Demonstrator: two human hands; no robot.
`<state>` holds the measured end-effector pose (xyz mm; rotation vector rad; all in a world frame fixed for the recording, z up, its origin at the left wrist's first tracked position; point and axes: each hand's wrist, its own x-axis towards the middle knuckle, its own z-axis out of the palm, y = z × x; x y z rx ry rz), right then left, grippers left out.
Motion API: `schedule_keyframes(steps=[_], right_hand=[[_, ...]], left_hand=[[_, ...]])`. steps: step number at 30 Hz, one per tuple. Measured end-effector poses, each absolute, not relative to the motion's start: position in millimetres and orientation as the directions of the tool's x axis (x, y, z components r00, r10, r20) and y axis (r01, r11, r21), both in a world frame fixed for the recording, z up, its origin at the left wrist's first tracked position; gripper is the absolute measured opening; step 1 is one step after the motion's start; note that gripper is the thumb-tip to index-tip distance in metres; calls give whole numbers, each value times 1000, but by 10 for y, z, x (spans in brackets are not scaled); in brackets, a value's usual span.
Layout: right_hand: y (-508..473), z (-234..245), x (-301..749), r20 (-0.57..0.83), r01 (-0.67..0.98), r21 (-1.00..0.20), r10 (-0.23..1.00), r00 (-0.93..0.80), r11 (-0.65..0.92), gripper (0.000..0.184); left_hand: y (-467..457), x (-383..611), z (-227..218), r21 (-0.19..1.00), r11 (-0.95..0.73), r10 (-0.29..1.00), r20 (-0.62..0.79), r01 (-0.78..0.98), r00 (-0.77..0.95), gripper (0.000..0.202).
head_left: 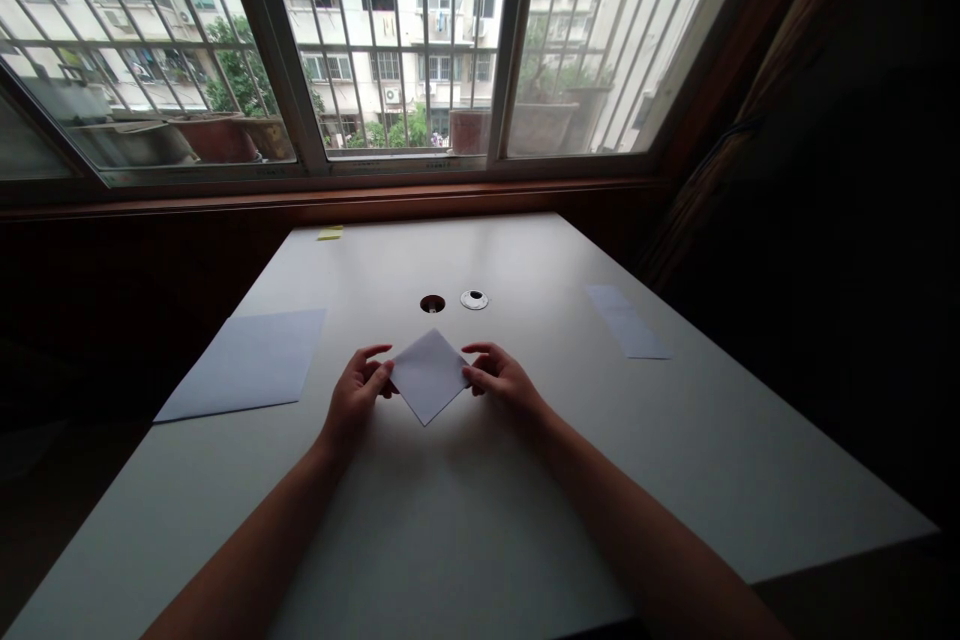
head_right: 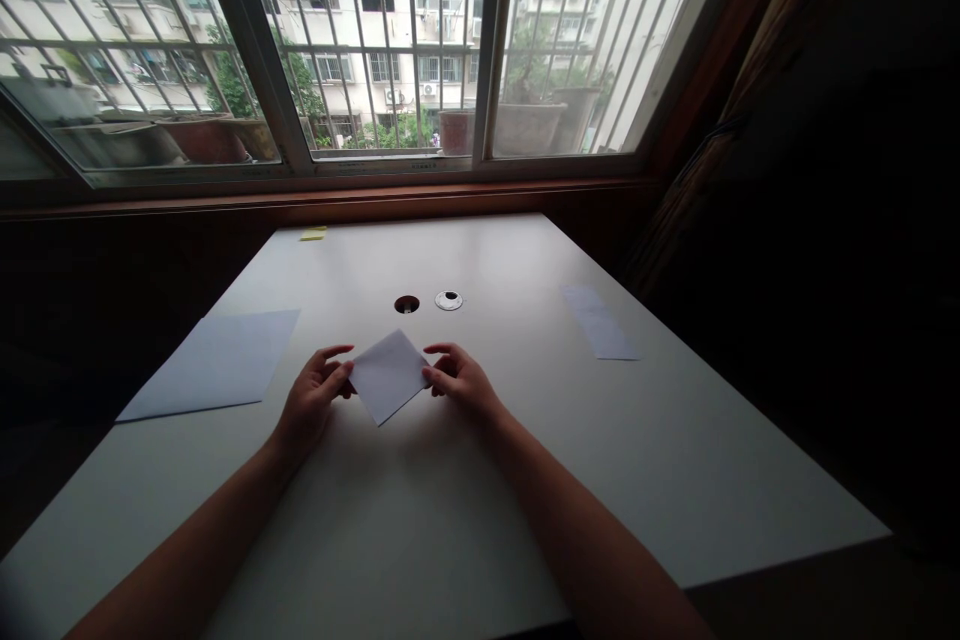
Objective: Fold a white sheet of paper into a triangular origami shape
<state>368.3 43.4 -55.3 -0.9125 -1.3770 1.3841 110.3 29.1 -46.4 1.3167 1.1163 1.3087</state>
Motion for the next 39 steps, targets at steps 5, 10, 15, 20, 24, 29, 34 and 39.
schedule_keyframes(steps=[5, 10, 15, 20, 24, 29, 34, 39], right_hand=[[420, -516, 3680, 127, -116, -988, 969, -212, 104, 31], [419, -493, 3683, 105, -111, -990, 982, -158, 88, 24], [402, -450, 3674, 93, -116, -990, 987, -134, 77, 25], [393, -416, 3667, 90, -117, -990, 987, -136, 75, 25], [386, -392, 3674, 84, -105, -992, 986, -145, 69, 26], [375, -387, 3681, 93, -79, -994, 977, -190, 79, 29], [348, -386, 3671, 139, 16, -989, 968, -207, 146, 28], [312, -369, 3664, 397, 227, -873, 900, -181, 431, 21]], left_hand=[[298, 1107, -455, 972, -212, 976, 215, 101, -22, 29], [255, 1119, -404, 838, -395, 905, 426, 377, 0, 27], [199, 1146, -395, 678, -554, 821, 541, 483, 183, 34], [112, 1181, -335, 535, -686, 725, 556, 493, 406, 44], [95, 1201, -318, 414, -744, 663, 554, 525, 503, 43], [163, 1193, -380, 379, -738, 655, 602, 558, 457, 31], [192, 1137, -399, 437, -721, 668, 646, 538, 370, 29], [188, 1119, -392, 453, -716, 674, 647, 532, 356, 32]])
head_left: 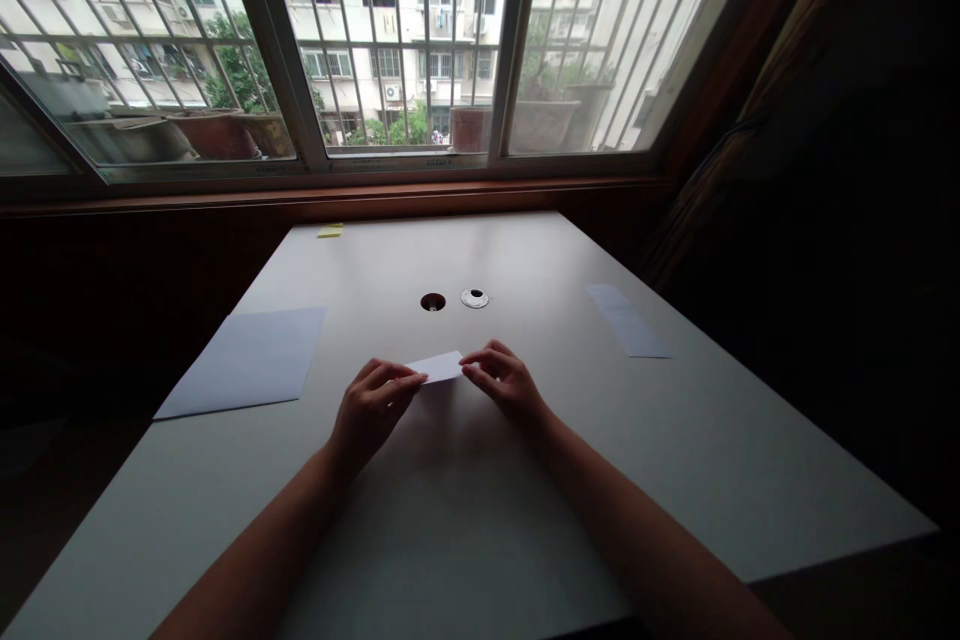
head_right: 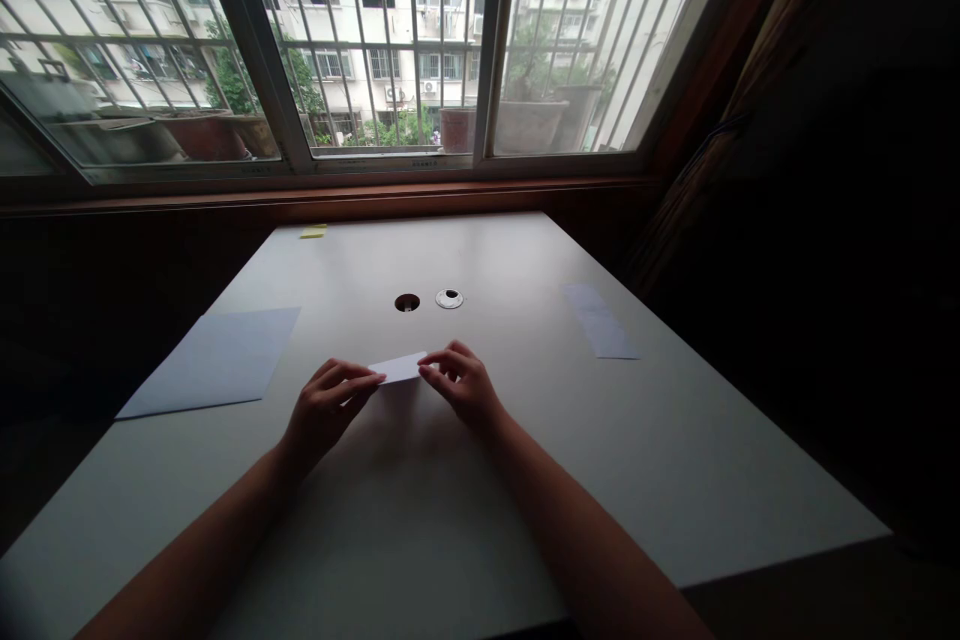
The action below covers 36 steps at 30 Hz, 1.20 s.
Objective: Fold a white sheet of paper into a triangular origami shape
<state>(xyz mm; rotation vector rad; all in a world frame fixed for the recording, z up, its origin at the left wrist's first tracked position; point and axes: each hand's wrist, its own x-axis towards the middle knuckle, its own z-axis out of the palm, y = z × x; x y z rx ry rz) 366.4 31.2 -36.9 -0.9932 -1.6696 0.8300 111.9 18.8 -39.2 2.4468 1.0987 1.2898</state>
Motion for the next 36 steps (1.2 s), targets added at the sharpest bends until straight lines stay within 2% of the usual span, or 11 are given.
schedule_keyframes(steps=[4, 8, 12, 18, 23, 26, 28, 32, 36], right_hand=[[279, -370, 3630, 590, 363, -690, 777, -220, 627, 18], [228, -364, 3562, 654, 424, -549, 686, -318, 720, 19], [191, -362, 3518, 672, 424, -483, 634, -382, 767, 22], [177, -377, 3527, 684, 434, -453, 615, -391, 779, 23], [163, -319, 3541, 697, 403, -525, 651, -300, 749, 17], [181, -287, 3566, 673, 375, -612, 708, -216, 696, 10], [215, -300, 3589, 620, 330, -691, 762, -187, 643, 11], [299, -406, 3625, 399, 217, -854, 863, -311, 474, 23], [329, -481, 3621, 118, 102, -979, 898, -424, 177, 30]], left_hand=[[180, 1128, -377, 454, -719, 672, 645, 526, 363, 32], [165, 1136, -357, 436, -727, 664, 643, 530, 382, 30], [144, 1151, -348, 434, -749, 650, 632, 501, 423, 30], [91, 1184, -315, 519, -731, 680, 610, 443, 407, 29], [42, 1184, -286, 604, -686, 720, 641, 406, 264, 24], [38, 1172, -269, 701, -612, 784, 600, 365, 161, 20], [52, 1170, -262, 781, -545, 833, 545, 305, 93, 16], [110, 1179, -282, 894, -419, 905, 426, 161, -10, 15], [169, 1173, -332, 947, -304, 950, 310, 99, -44, 22]])
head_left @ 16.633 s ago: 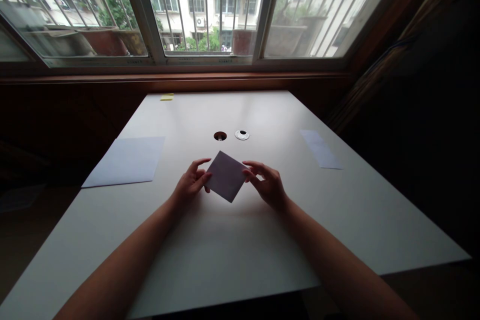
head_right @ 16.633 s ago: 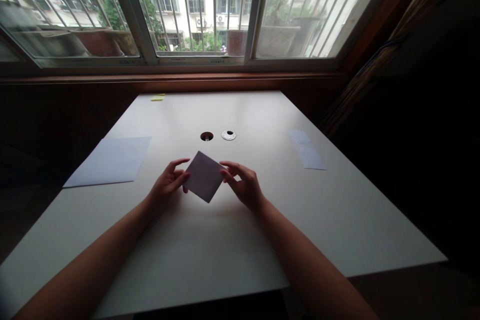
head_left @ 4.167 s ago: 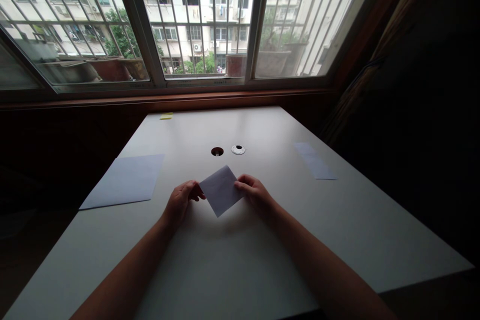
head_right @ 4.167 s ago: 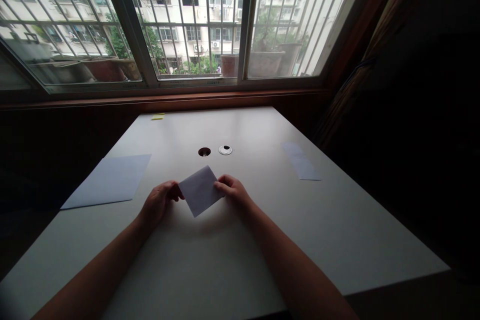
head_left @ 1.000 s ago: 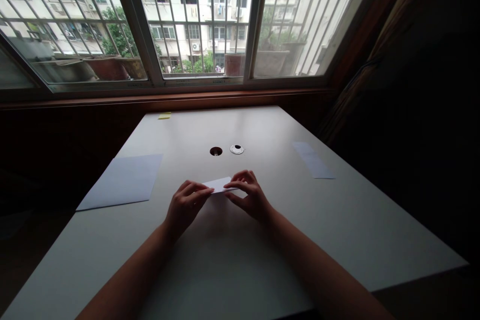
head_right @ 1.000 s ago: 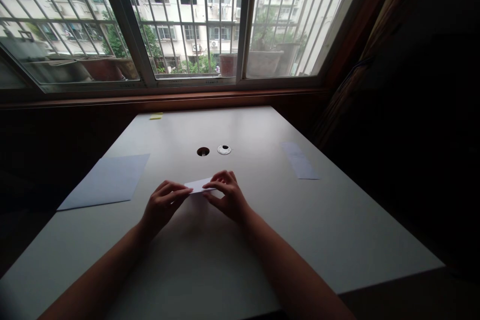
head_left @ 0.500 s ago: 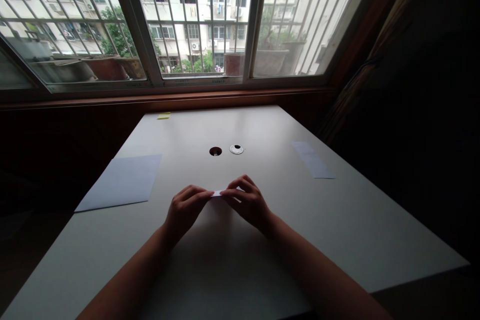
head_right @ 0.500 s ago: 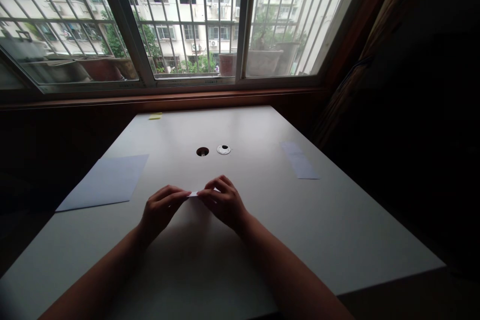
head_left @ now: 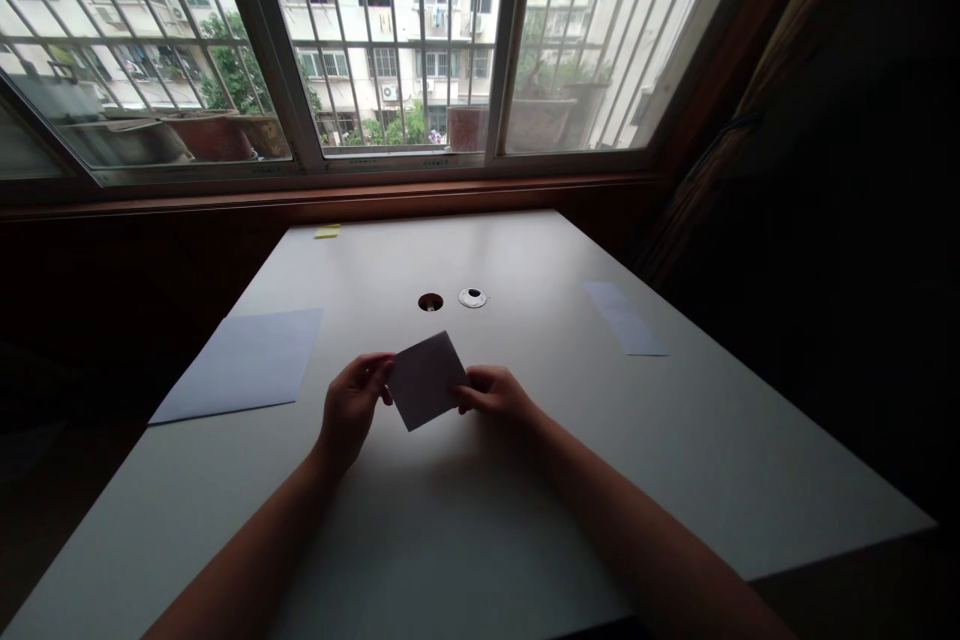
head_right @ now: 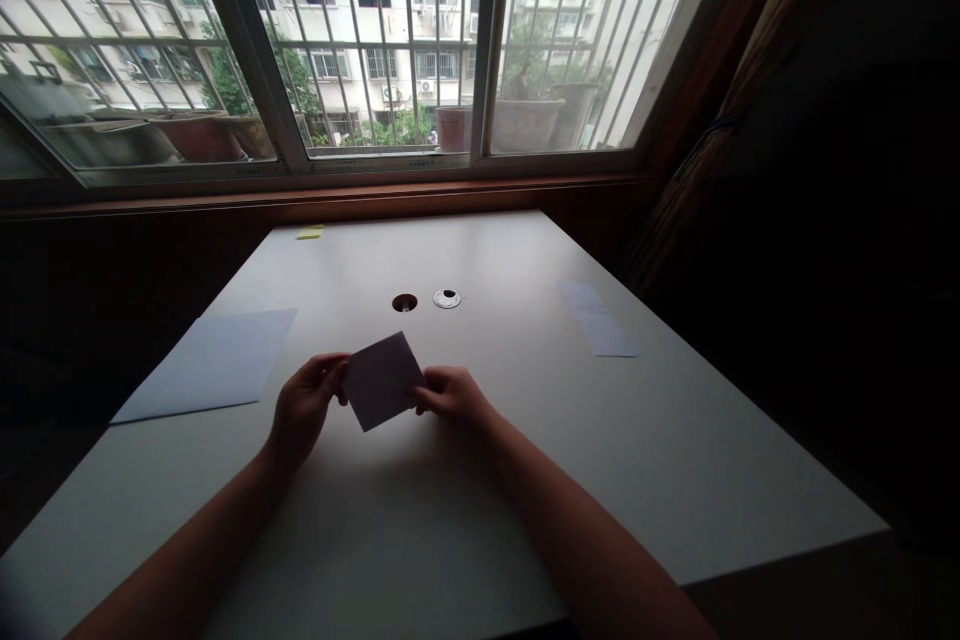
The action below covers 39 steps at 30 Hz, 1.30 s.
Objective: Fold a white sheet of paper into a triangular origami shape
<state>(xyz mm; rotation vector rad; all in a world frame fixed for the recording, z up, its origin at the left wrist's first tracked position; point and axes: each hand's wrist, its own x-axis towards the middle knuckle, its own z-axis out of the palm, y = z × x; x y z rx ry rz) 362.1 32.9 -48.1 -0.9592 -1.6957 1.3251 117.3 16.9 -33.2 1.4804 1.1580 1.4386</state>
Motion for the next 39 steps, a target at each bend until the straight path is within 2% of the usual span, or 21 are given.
schedule_keyframes(steps=[3, 6, 11, 14, 19, 23, 29, 33, 37, 39], right_hand=[[331, -478, 3606, 53, 11, -998, 922, -385, 62, 31], [348, -471, 3594, 59, -65, -997, 939, -340, 40, 36], [366, -475, 3579, 86, -130, -990, 952, -292, 49, 65], [361, -481, 3577, 104, -134, -989, 945, -310, 65, 75], [371, -506, 3579, 99, -120, -991, 930, -355, 60, 77], [377, -507, 3569, 90, -97, -994, 912, -399, 55, 79], [368, -502, 3560, 74, -73, -996, 894, -442, 47, 79], [347, -497, 3570, 73, -67, -997, 873, -482, 47, 76], [320, -477, 3578, 63, -46, -998, 862, -504, 46, 77], [314, -473, 3577, 54, -35, -999, 863, -503, 42, 77]], left_hand=[[198, 1164, -354, 961, -272, 961, 274, 47, -42, 34], [205, 1172, -361, 967, -255, 967, 255, 8, 3, 47], [186, 1214, -380, 987, -155, 967, 161, -41, 199, 80], [175, 1221, -395, 992, -126, 958, 125, -13, 259, 88], [186, 1187, -413, 991, -129, 971, 121, 26, 207, 75], [185, 1189, -415, 994, -109, 983, 111, -24, 149, 68], [177, 1221, -408, 989, -93, 988, 106, -114, 114, 70], [233, 1175, -425, 987, -133, 990, 136, -87, 35, 72], [287, 1108, -446, 990, -139, 990, 138, -14, -33, 46], [292, 1098, -447, 991, -134, 990, 133, -19, -56, 42]])
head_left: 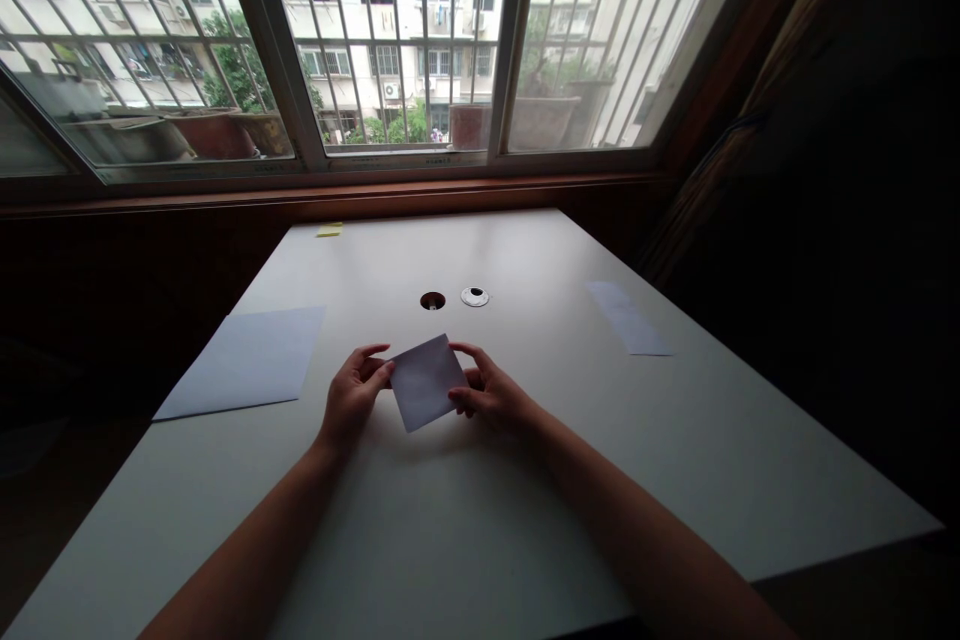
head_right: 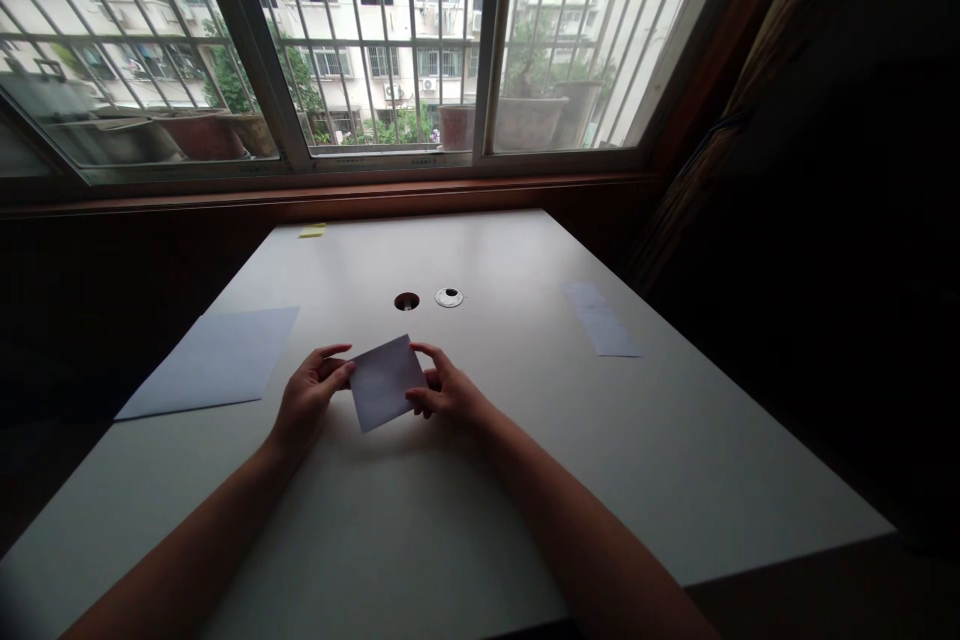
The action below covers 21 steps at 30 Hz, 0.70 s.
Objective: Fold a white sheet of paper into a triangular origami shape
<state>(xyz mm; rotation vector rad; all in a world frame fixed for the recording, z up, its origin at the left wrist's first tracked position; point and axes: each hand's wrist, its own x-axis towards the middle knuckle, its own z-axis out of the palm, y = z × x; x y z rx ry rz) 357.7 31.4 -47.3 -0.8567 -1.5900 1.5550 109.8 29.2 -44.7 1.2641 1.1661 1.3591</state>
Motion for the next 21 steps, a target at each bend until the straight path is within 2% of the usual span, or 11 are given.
schedule_keyframes(steps=[8, 16, 18, 21], right_hand=[[328, -473, 3582, 55, -32, -998, 858, -510, 46, 76], [326, -481, 3583, 66, -50, -998, 867, -494, 48, 76], [333, -489, 3584, 72, -61, -997, 880, -470, 49, 76], [354, -505, 3589, 82, -92, -995, 907, -413, 48, 75]], left_hand=[[259, 1149, -393, 984, -152, 986, 144, -92, -83, 51], [313, 1125, -491, 984, -131, 989, 122, -117, -83, 49], [329, 1111, -509, 985, -162, 981, 153, -65, -122, 45], [318, 1097, -484, 949, -284, 938, 304, 135, -168, 30]])
